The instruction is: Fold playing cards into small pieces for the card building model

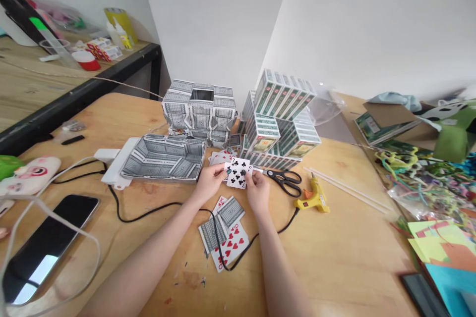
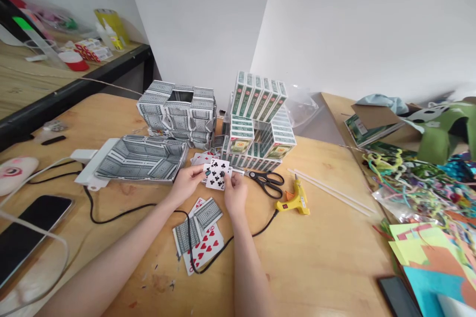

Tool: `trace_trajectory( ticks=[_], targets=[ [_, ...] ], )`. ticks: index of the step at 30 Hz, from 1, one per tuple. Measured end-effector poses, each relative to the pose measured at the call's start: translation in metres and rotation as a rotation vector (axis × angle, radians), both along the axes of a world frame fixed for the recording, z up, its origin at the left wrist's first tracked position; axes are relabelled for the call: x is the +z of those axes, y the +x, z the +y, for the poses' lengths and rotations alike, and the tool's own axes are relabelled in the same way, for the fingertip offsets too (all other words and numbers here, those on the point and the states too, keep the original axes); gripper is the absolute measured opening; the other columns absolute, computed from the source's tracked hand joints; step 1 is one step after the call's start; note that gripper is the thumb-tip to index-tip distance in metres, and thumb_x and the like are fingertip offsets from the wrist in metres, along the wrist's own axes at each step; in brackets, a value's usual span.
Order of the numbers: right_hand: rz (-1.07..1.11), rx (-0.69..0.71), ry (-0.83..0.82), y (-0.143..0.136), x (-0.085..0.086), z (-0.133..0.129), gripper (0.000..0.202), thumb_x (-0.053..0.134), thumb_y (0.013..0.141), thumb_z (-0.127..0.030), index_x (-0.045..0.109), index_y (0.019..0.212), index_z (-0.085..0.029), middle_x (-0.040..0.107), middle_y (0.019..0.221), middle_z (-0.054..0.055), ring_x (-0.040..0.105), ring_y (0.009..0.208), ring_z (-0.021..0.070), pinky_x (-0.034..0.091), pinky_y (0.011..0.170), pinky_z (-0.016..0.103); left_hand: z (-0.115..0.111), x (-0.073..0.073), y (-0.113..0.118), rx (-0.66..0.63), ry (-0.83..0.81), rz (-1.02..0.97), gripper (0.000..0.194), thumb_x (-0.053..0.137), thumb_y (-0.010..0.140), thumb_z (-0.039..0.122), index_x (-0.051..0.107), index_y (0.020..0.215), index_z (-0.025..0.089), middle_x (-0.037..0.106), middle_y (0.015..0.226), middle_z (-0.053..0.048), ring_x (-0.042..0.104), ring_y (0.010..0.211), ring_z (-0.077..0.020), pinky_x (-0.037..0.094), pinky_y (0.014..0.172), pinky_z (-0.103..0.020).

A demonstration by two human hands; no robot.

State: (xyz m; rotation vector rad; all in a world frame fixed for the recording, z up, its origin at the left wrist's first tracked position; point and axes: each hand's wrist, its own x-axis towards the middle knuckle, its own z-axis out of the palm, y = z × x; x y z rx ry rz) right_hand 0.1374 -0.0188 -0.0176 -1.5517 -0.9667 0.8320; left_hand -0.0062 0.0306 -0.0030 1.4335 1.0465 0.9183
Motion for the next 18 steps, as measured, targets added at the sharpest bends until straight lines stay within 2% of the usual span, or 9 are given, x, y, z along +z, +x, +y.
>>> trace_trajectory(
  ticks=[5,18],
  targets=[
    [-0.022,-0.008,-0.011,0.0002,0.0010,0.0000,0.032,0.052,0.077,-0.048,0.058,0.074,-0.016,0.062,0.065,0.002,0.052,0.057,0.0137,0.039,0.054,0.024,0.0004,-0.0004,-0.0005,-0.027,-0.012,-0.025,0.028,0.052,0.074,0.021,0.067,0.097,0.014,0.071,0.088,-0.001,0.062,0.081,-0.0181,0.049,0.073,-0.028],
    [0.041,0.011,-0.017,0.0027,-0.0027,0.0009,0.032,0.054,0.076,-0.047,0.060,0.080,-0.016,0.067,0.073,0.006,0.059,0.063,0.0171,0.044,0.057,0.026,0.0014,-0.0009,-0.0020,-0.073,-0.026,-0.055,0.029,0.054,0.073,0.021,0.067,0.098,0.014,0.071,0.091,-0.004,0.063,0.080,-0.0184,0.049,0.076,-0.030]
  ],
)
